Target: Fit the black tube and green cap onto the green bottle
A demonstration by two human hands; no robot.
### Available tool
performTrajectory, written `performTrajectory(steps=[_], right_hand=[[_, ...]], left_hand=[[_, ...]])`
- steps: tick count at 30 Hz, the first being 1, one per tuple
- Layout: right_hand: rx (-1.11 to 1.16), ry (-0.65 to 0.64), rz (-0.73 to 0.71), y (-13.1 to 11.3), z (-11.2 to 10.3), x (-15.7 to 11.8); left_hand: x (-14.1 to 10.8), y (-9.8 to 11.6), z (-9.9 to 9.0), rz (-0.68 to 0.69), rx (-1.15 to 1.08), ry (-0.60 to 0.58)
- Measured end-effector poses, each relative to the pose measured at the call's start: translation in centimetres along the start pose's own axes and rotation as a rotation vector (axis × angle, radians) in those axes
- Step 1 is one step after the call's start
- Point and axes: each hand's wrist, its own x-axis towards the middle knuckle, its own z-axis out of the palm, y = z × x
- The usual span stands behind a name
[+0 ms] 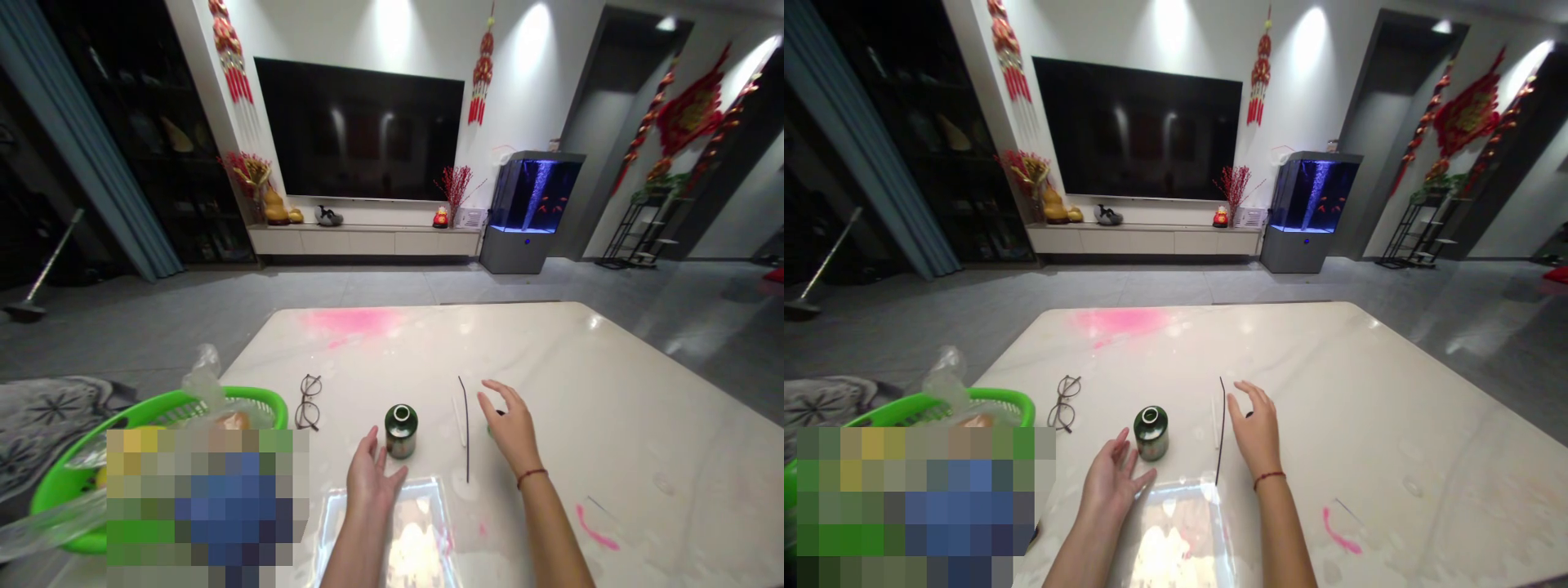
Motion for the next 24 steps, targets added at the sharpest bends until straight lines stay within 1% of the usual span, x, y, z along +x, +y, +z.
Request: performTrajectory(steps=[1, 2, 4, 6, 7, 8, 10, 11, 13, 16, 18, 21, 24], right_hand=[[-0.144, 0.016, 0.020, 1.0, -0.3, 0.1], [-0.273, 0.005, 0.065, 1.8, -0.4, 0.0], [-0.471, -0.100, 0.171, 3.1, -0.2, -0.2], [-0.573, -0.218, 0.241, 3.7, 0.2, -0.5], [-0.586, -0.250, 0.251, 3.7, 0.5, -0.6], [-0.574, -0.255, 0.249, 3.5, 0.8, -0.6], [-0.467, -0.195, 0.227, 2.6, 1.4, -0.5], [-0.368, -0.154, 0.216, 1.9, 1.7, -0.5], [-0.072, -0.097, 0.201, 0.3, 2.8, -0.5], [0.420, -0.122, 0.182, -2.5, 4.8, -1.0], [0.629, -0.154, 0.178, -3.9, 6.1, -1.6], [0.814, -0.197, 0.196, -5.3, 7.3, -2.5], [0.847, -0.251, 0.187, -5.6, 7.7, -3.3]], left_hand=[[0.0, -0.1, 0.1, 0.000, -0.005, 0.001], [-0.1, -0.2, 0.1, -0.003, -0.005, 0.001], [-0.2, -0.3, 0.2, -0.009, 0.005, -0.001], [-0.3, -0.5, 0.2, -0.010, 0.017, -0.015], [-0.3, -0.5, 0.2, -0.009, 0.026, -0.028], [-0.4, -0.5, 0.1, -0.007, 0.035, -0.046], [-0.5, -0.6, 0.0, 0.004, 0.058, -0.079], [-0.6, -0.6, -0.1, 0.010, 0.071, -0.092], [-0.6, -0.5, -0.1, 0.016, 0.092, -0.110], [-0.7, -0.3, -0.2, -0.001, 0.109, -0.129], [-0.8, -0.2, -0.2, -0.011, 0.107, -0.136], [-0.8, -0.2, -0.2, -0.021, 0.093, -0.116], [-1.0, -0.1, -0.3, -0.057, 0.086, -0.064]])
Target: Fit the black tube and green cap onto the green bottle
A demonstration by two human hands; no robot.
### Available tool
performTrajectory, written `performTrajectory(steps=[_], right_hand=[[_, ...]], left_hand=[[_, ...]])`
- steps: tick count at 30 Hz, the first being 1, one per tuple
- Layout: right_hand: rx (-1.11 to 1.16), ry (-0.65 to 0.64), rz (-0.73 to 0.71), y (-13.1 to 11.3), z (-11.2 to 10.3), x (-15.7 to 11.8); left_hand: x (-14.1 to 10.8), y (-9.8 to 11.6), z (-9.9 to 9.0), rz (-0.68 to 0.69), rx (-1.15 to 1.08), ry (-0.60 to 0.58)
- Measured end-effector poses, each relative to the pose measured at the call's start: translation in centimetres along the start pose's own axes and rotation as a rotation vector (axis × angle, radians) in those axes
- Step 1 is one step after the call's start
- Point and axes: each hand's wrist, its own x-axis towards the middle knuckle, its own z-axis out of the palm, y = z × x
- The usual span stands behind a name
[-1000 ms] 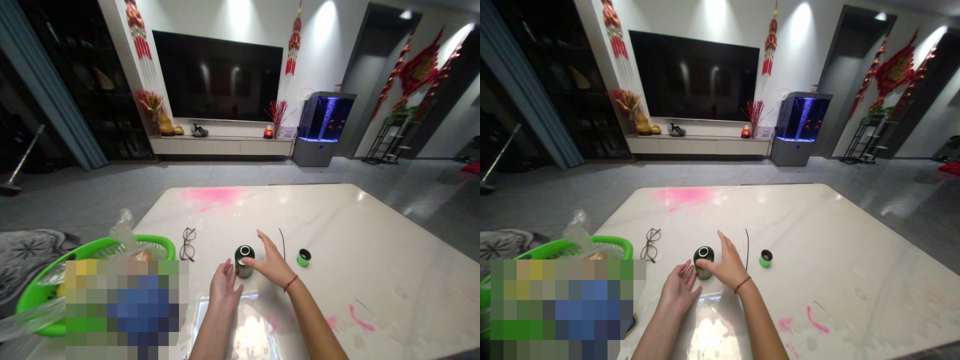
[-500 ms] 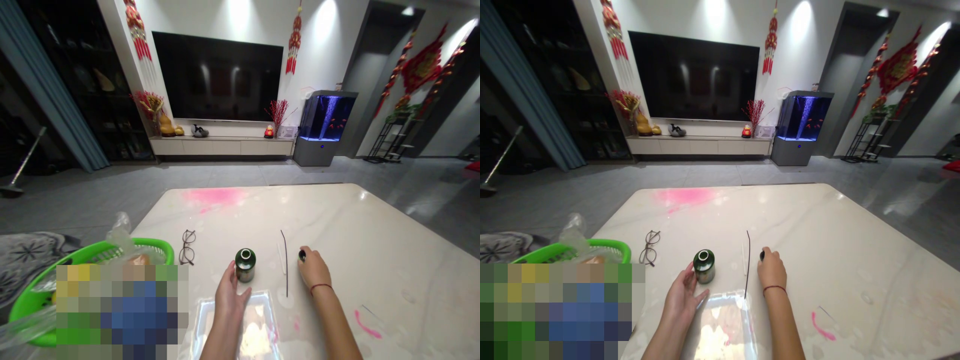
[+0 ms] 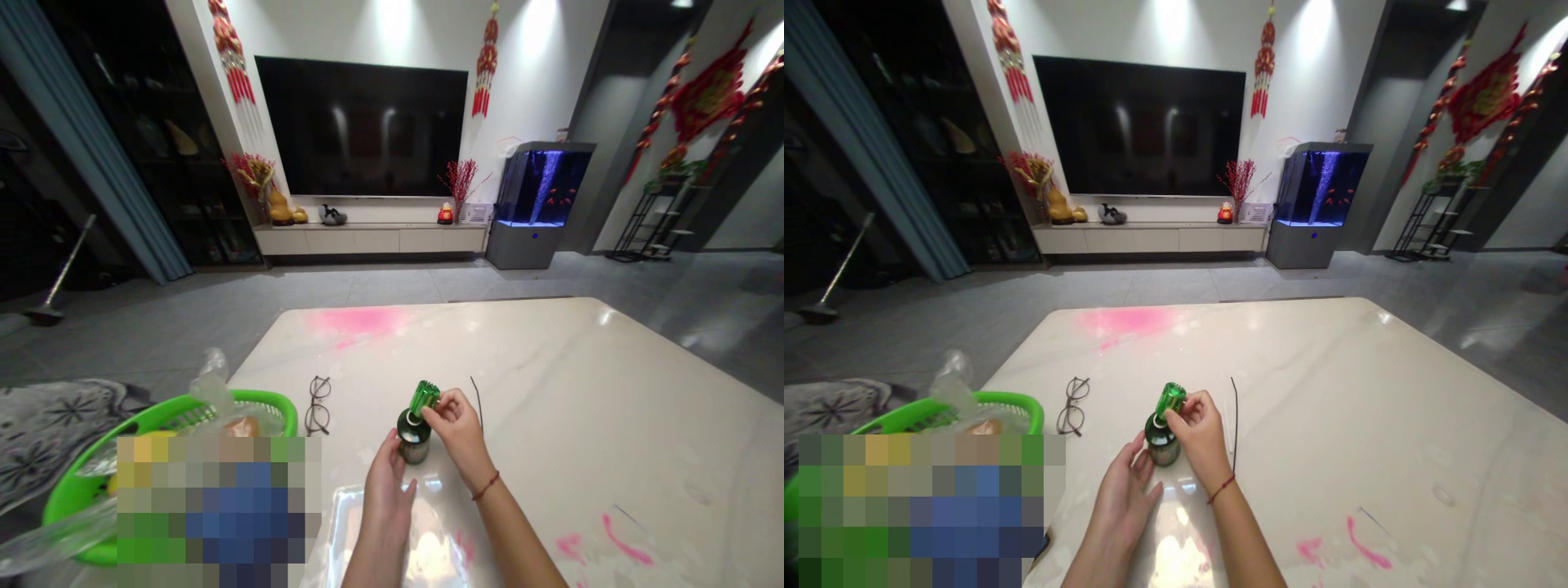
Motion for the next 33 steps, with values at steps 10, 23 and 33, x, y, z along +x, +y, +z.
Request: performTrajectory(steps=[10, 23, 33], right_hand=[[-0.467, -0.241, -0.215, -0.4, -0.8, -0.1], [-0.748, -0.198, -0.206, -0.6, -0.1, -1.2], [-0.804, -0.221, -0.188, -0.7, -0.7, -1.6]], left_hand=[[-1.2, 0.6, -0.2, -0.114, -0.038, -0.086], [-1.4, 0.5, 0.1, -0.100, -0.096, -0.134], [-1.5, 0.3, 0.2, -0.081, -0.130, -0.180]])
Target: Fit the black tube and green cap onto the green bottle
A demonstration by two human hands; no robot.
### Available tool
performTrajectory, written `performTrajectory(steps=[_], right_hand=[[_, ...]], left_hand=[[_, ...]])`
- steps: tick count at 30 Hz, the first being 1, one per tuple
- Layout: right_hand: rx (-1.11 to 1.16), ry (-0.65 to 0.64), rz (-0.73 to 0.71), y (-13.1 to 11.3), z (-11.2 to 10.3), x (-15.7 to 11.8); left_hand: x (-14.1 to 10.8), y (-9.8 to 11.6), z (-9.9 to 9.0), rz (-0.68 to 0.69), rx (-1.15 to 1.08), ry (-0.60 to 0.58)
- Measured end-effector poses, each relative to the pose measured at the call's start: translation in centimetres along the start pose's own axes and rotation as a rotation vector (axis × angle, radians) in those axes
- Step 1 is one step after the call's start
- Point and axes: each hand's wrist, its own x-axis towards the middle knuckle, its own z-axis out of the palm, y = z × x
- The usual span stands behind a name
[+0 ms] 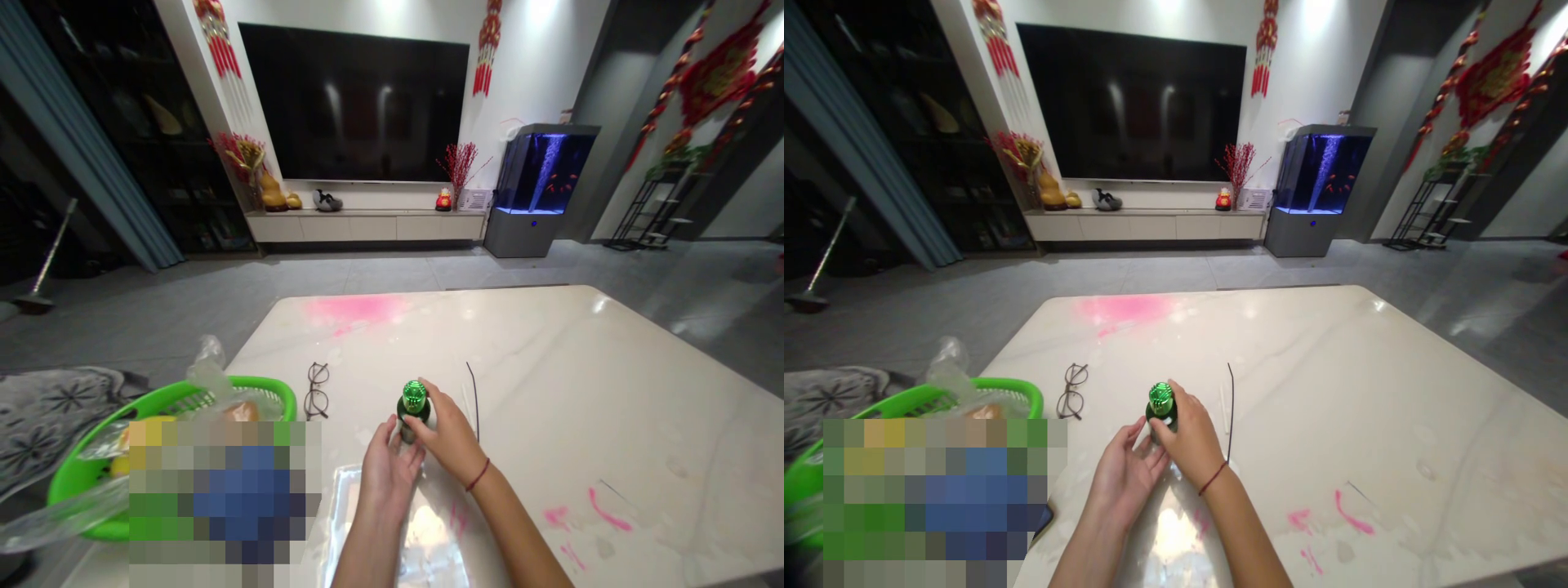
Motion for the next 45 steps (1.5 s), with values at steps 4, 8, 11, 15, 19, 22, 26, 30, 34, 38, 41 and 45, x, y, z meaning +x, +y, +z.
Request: performTrajectory(steps=[4, 8, 11, 15, 19, 22, 26, 30, 34, 38, 41, 45], right_hand=[[0.097, -0.013, 0.048, 0.2, -0.8, -0.4], [0.191, -0.021, 0.100, 0.3, -2.1, -0.4], [0.220, 0.004, 0.160, 0.3, -2.7, -0.2], [0.351, 0.069, 0.185, 0.1, -2.7, -0.1], [0.456, 0.020, 0.218, 0.2, -2.5, 0.0], [0.347, 0.104, 0.307, 0.6, -2.8, 0.3], [0.354, 0.150, 0.310, 0.7, -2.6, 0.4], [0.431, 0.064, 0.234, 0.5, -2.1, 0.3], [0.325, 0.173, 0.291, 1.0, -1.9, 0.4], [0.340, 0.109, 0.206, 1.8, -1.2, 0.4], [0.311, 0.092, 0.153, 2.3, -0.5, 0.6], [0.338, 0.057, 0.107, 2.7, 0.2, 1.1]], left_hand=[[0.1, -0.2, 0.0, 0.019, 0.001, -0.013], [0.1, -0.2, -0.2, 0.005, 0.039, 0.008], [0.2, -0.1, -0.3, 0.000, 0.044, 0.031], [0.3, 0.0, -0.3, 0.008, 0.038, 0.044], [0.3, 0.0, -0.4, 0.005, 0.045, 0.039], [0.4, 0.1, -0.3, 0.005, 0.050, 0.040], [0.5, 0.0, -0.2, 0.001, 0.051, 0.049], [0.6, 0.0, -0.3, 0.000, 0.050, 0.035], [0.5, -0.2, -0.2, -0.029, 0.049, 0.017], [0.4, -0.4, 0.0, -0.027, 0.041, -0.002], [0.6, -0.4, 0.0, -0.029, 0.049, -0.010], [0.9, -0.2, -0.2, -0.037, 0.091, -0.001]])
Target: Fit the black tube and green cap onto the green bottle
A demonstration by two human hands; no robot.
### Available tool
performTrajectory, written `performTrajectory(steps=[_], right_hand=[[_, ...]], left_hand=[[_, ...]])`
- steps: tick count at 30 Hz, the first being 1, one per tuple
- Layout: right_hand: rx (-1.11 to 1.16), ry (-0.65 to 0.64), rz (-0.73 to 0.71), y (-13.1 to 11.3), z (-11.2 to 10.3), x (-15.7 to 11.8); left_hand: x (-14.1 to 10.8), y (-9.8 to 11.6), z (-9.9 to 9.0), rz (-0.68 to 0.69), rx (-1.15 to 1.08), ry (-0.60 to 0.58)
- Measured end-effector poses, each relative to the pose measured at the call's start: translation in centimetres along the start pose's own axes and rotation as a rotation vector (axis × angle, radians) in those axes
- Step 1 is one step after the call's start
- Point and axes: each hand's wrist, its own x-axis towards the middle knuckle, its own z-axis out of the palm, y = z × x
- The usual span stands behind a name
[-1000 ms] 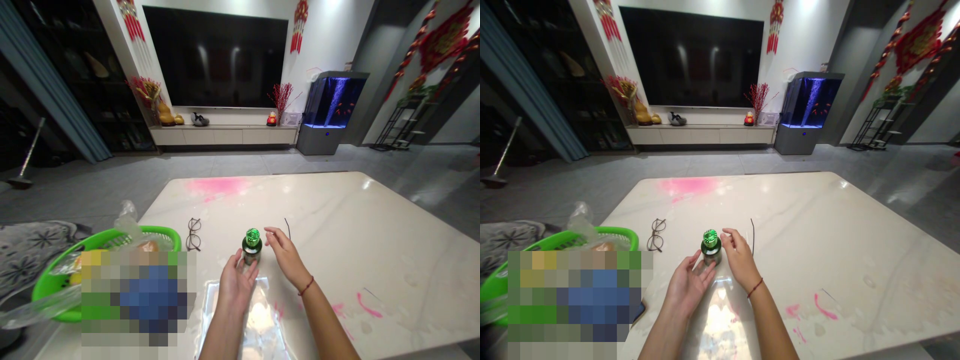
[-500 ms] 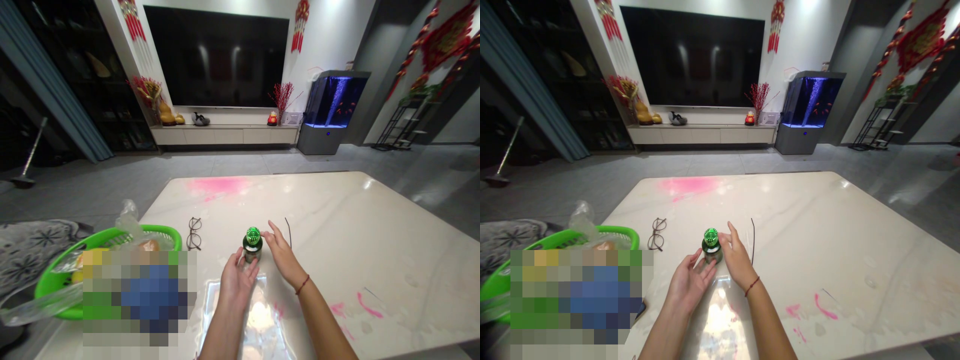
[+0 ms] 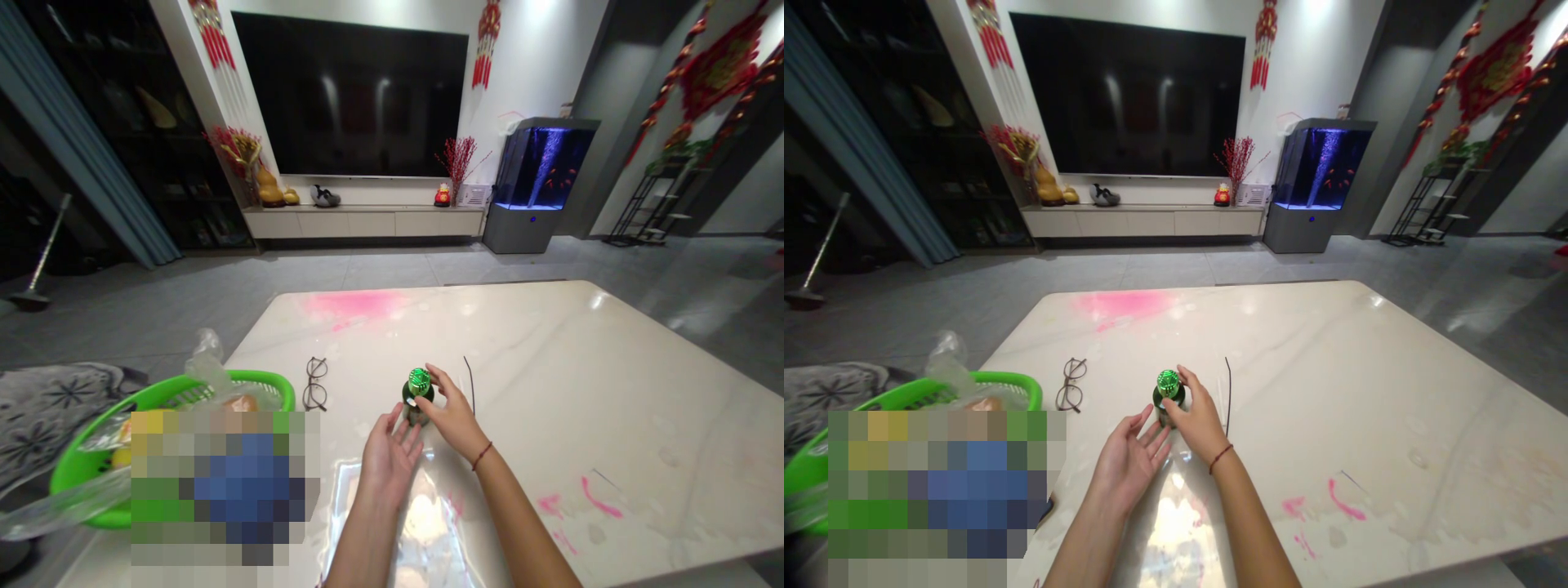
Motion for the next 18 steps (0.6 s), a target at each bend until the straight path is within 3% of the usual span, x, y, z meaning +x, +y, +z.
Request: performTrajectory(steps=[4, 9, 12, 15, 18], right_hand=[[0.025, -0.035, -0.022, 0.4, -0.1, 0.3], [-0.004, 0.056, 0.069, 1.3, -2.2, 0.3], [-0.024, -0.030, 0.139, 1.8, -3.0, 0.0], [-0.085, -0.074, 0.133, 2.2, -2.0, -0.4], [-0.147, -0.068, 0.011, 2.9, 0.3, -0.4]], left_hand=[[0.2, 0.4, -0.1, -0.026, 0.044, 0.018], [0.5, 0.7, -0.2, -0.046, 0.046, 0.042], [0.6, 0.8, -0.1, -0.038, 0.041, 0.061], [0.5, 1.0, -0.1, -0.012, 0.026, 0.099], [0.4, 1.3, -0.3, 0.035, -0.007, 0.136]])
